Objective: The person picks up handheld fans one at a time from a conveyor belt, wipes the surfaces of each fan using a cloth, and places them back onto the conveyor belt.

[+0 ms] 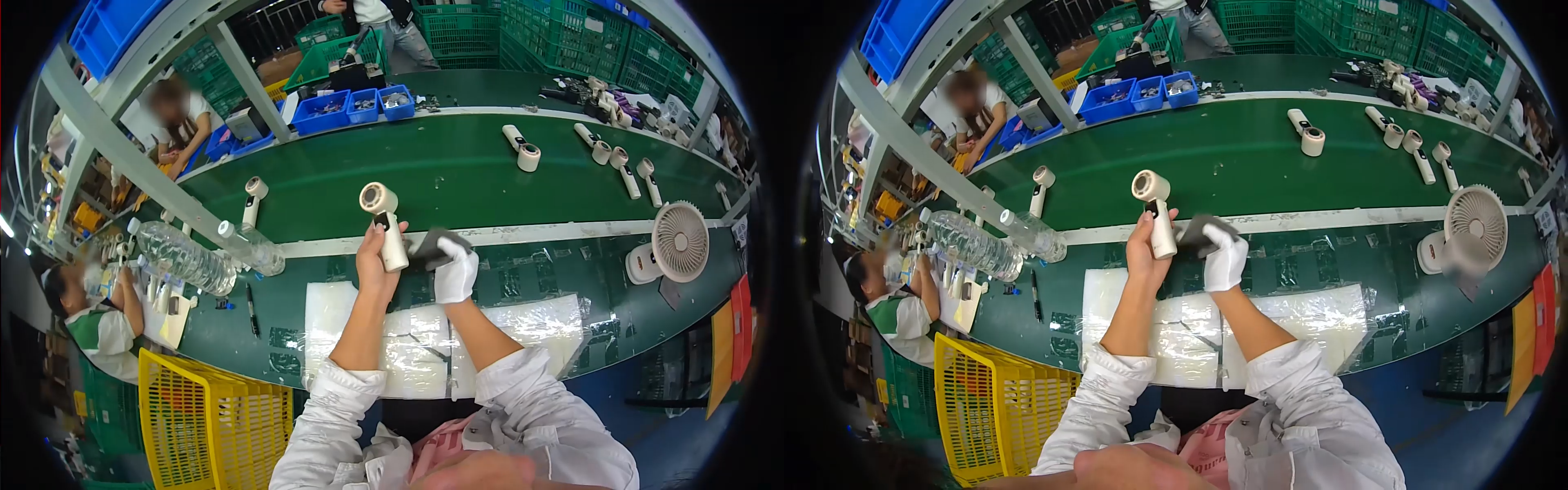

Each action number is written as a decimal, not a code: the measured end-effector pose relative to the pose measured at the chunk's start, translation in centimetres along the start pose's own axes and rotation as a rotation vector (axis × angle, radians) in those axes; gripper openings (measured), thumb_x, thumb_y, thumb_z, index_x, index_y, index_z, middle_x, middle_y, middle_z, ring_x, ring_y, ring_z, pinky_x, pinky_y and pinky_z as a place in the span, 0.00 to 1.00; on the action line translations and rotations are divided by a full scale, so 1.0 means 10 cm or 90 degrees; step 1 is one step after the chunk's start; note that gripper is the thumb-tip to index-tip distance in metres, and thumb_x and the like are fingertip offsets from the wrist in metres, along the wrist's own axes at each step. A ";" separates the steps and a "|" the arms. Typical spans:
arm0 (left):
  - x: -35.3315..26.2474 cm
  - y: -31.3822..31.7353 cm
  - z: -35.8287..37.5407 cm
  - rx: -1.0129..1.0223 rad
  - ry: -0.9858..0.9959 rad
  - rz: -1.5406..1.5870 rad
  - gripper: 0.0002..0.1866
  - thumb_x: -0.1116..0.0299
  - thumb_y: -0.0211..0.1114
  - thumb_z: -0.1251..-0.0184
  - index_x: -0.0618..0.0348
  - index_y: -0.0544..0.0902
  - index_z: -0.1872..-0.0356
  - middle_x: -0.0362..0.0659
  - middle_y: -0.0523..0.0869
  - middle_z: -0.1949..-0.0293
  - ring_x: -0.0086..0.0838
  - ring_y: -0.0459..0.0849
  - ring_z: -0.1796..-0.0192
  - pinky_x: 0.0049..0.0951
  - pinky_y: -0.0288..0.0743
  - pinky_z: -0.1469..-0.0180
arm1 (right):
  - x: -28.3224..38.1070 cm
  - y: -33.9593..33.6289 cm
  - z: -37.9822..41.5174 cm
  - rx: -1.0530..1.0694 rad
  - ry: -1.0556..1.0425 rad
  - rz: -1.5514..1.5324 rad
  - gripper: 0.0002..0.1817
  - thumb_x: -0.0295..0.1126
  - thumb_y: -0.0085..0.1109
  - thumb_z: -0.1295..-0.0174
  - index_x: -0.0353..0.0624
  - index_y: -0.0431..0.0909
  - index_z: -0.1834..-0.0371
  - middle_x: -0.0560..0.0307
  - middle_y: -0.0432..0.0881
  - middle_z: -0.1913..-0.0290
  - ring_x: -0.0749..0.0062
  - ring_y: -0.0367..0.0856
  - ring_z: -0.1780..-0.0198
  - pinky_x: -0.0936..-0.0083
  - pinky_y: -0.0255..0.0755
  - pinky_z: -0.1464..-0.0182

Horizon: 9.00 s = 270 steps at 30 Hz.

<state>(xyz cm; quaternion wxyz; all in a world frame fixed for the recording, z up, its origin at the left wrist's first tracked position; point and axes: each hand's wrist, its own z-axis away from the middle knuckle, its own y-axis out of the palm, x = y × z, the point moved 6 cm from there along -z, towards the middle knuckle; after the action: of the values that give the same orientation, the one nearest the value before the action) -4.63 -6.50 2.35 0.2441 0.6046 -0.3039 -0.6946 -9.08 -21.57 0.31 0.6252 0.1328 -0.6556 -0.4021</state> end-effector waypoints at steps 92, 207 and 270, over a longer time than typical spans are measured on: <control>0.32 0.47 0.36 0.172 -0.220 -0.258 0.48 0.82 0.64 0.32 0.38 0.46 0.19 0.44 0.77 0.66 0.27 0.77 0.77 0.31 0.72 0.80 | 0.47 -0.12 -0.41 -0.049 -0.168 0.155 0.16 0.33 0.63 0.28 0.34 0.84 0.44 0.55 0.85 0.44 0.76 0.82 0.48 0.78 0.75 0.45; -0.72 -0.20 -1.43 -0.539 0.401 -1.404 0.43 0.45 0.71 0.38 0.67 0.70 0.31 0.66 0.76 0.43 0.56 0.74 0.39 0.59 0.65 0.38 | -0.11 -0.03 -0.57 0.079 0.260 -0.485 0.17 0.29 0.55 0.31 0.38 0.76 0.41 0.45 0.84 0.48 0.52 0.84 0.46 0.54 0.79 0.40; 0.28 0.19 0.25 0.106 -0.270 -0.190 0.33 0.84 0.61 0.37 0.54 0.64 0.30 0.44 0.78 0.64 0.26 0.74 0.78 0.28 0.64 0.81 | 0.23 0.16 -0.14 0.201 -0.009 0.209 0.13 0.26 0.61 0.40 0.29 0.87 0.57 0.52 0.90 0.57 0.71 0.86 0.55 0.76 0.76 0.50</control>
<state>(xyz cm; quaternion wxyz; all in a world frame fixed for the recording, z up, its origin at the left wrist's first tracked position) -7.57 -9.45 1.97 0.0196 0.5017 -0.3119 -0.8066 -7.73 -22.63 2.93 0.6492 0.1173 -0.7275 -0.1883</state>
